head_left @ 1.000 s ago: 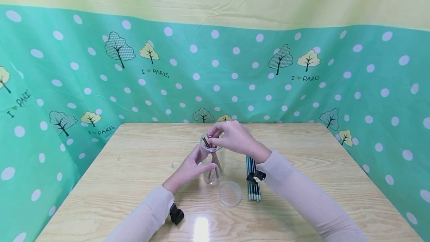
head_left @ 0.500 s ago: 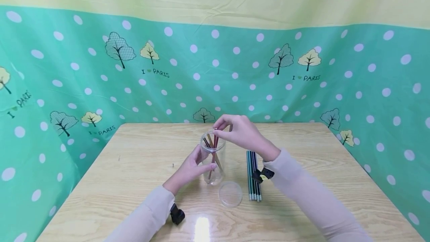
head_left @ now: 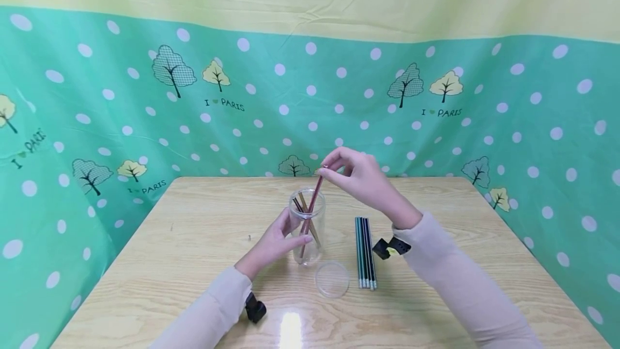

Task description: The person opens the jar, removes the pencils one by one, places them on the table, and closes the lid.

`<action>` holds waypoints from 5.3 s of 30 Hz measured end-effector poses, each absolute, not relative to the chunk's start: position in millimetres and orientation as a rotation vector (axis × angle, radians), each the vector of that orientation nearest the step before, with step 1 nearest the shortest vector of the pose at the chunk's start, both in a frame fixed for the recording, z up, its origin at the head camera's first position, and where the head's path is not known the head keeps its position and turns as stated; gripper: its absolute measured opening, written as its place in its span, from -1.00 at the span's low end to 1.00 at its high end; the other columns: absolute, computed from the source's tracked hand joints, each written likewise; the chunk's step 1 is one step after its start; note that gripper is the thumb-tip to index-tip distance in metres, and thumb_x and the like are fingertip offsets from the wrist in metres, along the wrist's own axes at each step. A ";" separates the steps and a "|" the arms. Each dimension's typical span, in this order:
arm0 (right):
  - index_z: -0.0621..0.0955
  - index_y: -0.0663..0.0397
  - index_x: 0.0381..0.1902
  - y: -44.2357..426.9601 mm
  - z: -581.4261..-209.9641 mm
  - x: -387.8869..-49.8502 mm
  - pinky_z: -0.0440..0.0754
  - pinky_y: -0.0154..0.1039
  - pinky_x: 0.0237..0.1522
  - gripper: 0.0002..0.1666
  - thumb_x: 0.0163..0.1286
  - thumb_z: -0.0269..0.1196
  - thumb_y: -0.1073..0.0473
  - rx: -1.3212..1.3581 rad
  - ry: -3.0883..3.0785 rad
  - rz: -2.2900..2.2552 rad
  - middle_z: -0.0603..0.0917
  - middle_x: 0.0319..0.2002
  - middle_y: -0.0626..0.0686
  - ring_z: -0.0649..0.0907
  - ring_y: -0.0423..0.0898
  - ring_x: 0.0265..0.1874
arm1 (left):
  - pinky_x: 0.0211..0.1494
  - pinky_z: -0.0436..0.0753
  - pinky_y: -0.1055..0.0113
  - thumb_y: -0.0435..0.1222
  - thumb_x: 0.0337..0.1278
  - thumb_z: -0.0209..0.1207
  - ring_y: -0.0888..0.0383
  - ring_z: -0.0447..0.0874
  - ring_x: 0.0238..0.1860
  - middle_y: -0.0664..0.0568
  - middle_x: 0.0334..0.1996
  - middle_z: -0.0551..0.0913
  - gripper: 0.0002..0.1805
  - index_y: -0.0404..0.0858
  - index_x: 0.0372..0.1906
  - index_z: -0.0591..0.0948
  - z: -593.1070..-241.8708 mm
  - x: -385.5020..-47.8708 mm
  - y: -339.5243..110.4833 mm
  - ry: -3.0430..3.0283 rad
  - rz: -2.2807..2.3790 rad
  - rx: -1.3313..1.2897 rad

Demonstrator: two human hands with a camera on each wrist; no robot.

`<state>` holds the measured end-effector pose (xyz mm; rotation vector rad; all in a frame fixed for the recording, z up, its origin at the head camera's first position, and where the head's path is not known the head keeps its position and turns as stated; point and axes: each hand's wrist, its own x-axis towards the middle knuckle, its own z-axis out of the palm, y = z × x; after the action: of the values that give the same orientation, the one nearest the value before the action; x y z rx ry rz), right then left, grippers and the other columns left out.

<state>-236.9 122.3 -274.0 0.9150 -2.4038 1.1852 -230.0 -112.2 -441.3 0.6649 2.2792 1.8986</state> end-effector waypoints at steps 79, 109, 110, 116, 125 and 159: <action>0.64 -0.10 0.08 225.0 -266.5 -249.1 0.42 -0.24 -0.62 -0.55 0.43 0.24 -0.23 0.414 -2.376 1.349 0.71 -0.35 -0.07 0.57 -0.01 -0.51 | 0.52 0.17 0.00 -0.18 0.18 0.40 -0.09 0.25 0.46 -0.03 0.45 0.35 -0.15 0.03 0.51 0.24 -442.9 -229.5 -113.0 2.281 1.884 0.662; 0.59 0.12 0.08 243.9 -375.1 -289.7 0.33 -0.38 -0.67 -0.50 0.47 0.22 -0.17 0.265 -2.775 1.534 0.66 -0.31 0.02 0.43 -0.19 -0.61 | 0.52 0.20 0.07 -0.17 0.15 0.42 -0.02 0.26 0.46 0.05 0.43 0.38 -0.17 0.08 0.47 0.27 -443.6 -229.0 -112.1 2.296 1.869 0.614; 0.59 0.13 0.07 244.2 -378.7 -290.3 0.33 -0.39 -0.67 -0.51 0.48 0.22 -0.15 0.264 -2.786 1.527 0.68 -0.28 0.02 0.43 -0.19 -0.61 | 0.52 0.20 0.08 -0.17 0.15 0.42 -0.02 0.26 0.46 0.05 0.43 0.38 -0.17 0.08 0.47 0.27 -443.6 -229.1 -112.2 2.295 1.870 0.615; 0.57 0.17 0.08 245.2 -399.3 -291.7 0.31 -0.40 -0.67 -0.54 0.50 0.21 -0.10 0.246 -2.869 1.496 0.70 -0.21 0.05 0.43 -0.17 -0.59 | 0.52 0.20 0.08 -0.16 0.15 0.42 -0.01 0.26 0.46 0.05 0.43 0.37 -0.17 0.07 0.48 0.26 -444.0 -229.7 -112.6 2.297 1.871 0.617; 0.59 0.20 0.04 242.0 -418.6 -294.2 0.26 -0.43 -0.70 -0.60 0.51 0.20 -0.03 0.247 -2.895 1.540 0.70 -0.19 0.08 0.30 -0.25 -0.70 | 0.52 0.20 0.09 -0.17 0.17 0.41 0.00 0.25 0.46 0.07 0.43 0.38 -0.18 0.08 0.47 0.27 -443.8 -229.5 -113.3 2.292 1.869 0.618; 0.62 0.18 -0.05 230.3 -449.4 -304.3 0.35 -0.36 -0.66 -0.70 0.49 0.21 0.04 0.196 -3.080 1.332 0.62 -0.42 0.02 0.41 -0.19 -0.67 | 0.52 0.21 0.11 -0.18 0.18 0.40 0.02 0.26 0.45 0.05 0.43 0.38 -0.20 0.05 0.47 0.28 -446.9 -232.0 -113.4 2.303 1.867 0.649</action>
<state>-304.3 230.3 -449.4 0.1964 -3.0801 1.3324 -232.0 -113.4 -446.9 0.6495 2.3034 1.8668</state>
